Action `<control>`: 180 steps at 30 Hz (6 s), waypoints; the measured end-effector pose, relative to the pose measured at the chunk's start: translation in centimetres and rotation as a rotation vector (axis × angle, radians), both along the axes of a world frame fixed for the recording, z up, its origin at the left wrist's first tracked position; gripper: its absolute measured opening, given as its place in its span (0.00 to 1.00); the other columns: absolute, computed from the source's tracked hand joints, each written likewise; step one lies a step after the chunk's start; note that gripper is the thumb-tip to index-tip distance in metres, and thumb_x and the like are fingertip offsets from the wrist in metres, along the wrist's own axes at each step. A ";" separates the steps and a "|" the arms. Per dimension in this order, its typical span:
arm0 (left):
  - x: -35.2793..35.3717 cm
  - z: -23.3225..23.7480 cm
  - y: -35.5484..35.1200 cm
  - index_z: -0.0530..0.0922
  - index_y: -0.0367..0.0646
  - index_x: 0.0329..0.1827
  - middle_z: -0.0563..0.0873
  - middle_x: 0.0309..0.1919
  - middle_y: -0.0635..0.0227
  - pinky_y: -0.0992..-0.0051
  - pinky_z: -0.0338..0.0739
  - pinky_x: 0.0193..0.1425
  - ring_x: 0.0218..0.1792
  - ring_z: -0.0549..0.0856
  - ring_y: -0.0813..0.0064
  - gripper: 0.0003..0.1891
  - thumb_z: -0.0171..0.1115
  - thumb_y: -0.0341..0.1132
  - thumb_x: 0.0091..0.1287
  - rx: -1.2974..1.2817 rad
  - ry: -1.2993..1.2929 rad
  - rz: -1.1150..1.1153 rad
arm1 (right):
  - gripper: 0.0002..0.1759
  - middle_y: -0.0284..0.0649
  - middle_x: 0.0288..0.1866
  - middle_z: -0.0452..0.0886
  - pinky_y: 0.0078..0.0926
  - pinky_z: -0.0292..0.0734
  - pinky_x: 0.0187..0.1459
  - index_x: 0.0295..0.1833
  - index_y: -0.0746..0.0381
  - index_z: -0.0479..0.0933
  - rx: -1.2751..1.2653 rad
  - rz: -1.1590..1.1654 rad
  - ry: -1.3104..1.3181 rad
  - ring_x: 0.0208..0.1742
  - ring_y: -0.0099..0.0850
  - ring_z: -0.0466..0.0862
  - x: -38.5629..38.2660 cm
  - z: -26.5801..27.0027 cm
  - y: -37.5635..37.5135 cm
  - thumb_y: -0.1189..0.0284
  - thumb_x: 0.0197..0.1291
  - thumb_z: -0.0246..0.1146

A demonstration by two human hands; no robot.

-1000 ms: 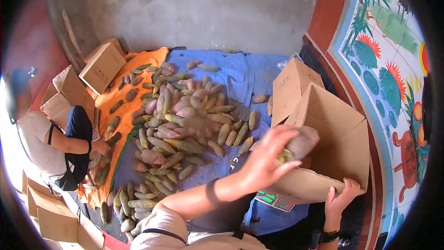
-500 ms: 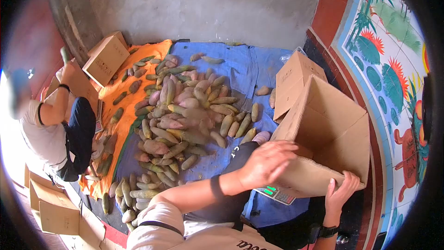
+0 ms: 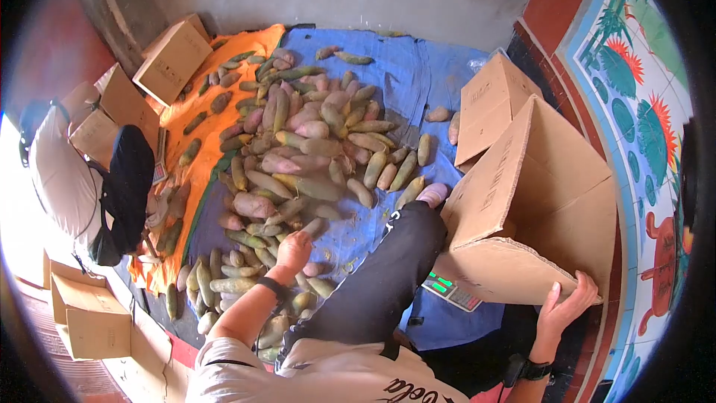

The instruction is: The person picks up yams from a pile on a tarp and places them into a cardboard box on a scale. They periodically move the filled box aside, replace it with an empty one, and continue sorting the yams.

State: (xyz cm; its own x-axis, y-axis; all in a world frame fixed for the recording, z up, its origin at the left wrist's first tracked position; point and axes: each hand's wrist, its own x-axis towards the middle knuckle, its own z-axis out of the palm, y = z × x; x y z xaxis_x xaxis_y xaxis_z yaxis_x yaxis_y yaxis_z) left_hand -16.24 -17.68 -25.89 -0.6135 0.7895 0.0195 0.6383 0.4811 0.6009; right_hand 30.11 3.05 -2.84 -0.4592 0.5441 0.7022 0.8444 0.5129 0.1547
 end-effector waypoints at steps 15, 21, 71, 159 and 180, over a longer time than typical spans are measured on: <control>1.7 -12.2 -7.7 0.69 0.47 0.61 0.74 0.57 0.51 0.60 0.69 0.62 0.59 0.73 0.52 0.25 0.54 0.42 0.59 -0.854 -0.319 -0.154 | 0.22 0.53 0.56 0.68 0.44 0.61 0.59 0.59 0.69 0.65 -0.021 -0.087 -0.047 0.57 0.48 0.67 0.9 0.0 -0.2 0.67 0.65 0.51; 2.4 -12.0 -4.5 0.63 0.49 0.65 0.68 0.62 0.49 0.59 0.68 0.63 0.62 0.69 0.47 0.32 0.59 0.37 0.55 -0.875 -0.313 -0.090 | 0.22 0.53 0.56 0.68 0.45 0.61 0.59 0.59 0.69 0.64 -0.059 -0.130 -0.074 0.57 0.48 0.68 1.0 0.3 -0.1 0.64 0.67 0.49; 5.9 13.0 9.7 0.63 0.38 0.57 0.77 0.47 0.63 0.72 0.74 0.56 0.50 0.79 0.74 0.24 0.65 0.26 0.60 0.561 -0.540 -0.241 | 0.24 0.55 0.55 0.66 0.48 0.58 0.59 0.59 0.69 0.62 -0.019 -0.075 -0.028 0.57 0.50 0.65 1.0 -0.4 -0.2 0.66 0.62 0.53; 2.6 -16.6 -5.5 0.75 0.53 0.58 0.72 0.59 0.64 0.42 0.50 0.68 0.67 0.62 0.57 0.20 0.56 0.42 0.62 -1.084 0.157 -0.450 | 0.26 0.54 0.49 0.68 0.49 0.62 0.55 0.55 0.69 0.64 -0.090 -0.199 -0.069 0.52 0.49 0.68 -0.4 1.1 -0.8 0.55 0.68 0.47; 5.1 -14.0 -3.1 0.85 0.42 0.35 0.86 0.35 0.59 0.60 0.80 0.39 0.38 0.86 0.59 0.18 0.61 0.48 0.54 -0.962 -0.027 -0.809 | 0.24 0.54 0.52 0.67 0.50 0.58 0.60 0.56 0.68 0.64 -0.059 -0.137 -0.062 0.55 0.50 0.66 0.4 0.3 -0.5 0.59 0.66 0.49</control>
State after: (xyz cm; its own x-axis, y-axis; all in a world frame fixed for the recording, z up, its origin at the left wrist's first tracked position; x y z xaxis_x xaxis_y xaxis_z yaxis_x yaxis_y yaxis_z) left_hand -11.14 -20.73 -39.87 0.0611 0.6264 -0.7771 0.9476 0.2083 0.2424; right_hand 30.48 2.53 -2.54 -0.4198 0.6441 0.6395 0.8966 0.4036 0.1820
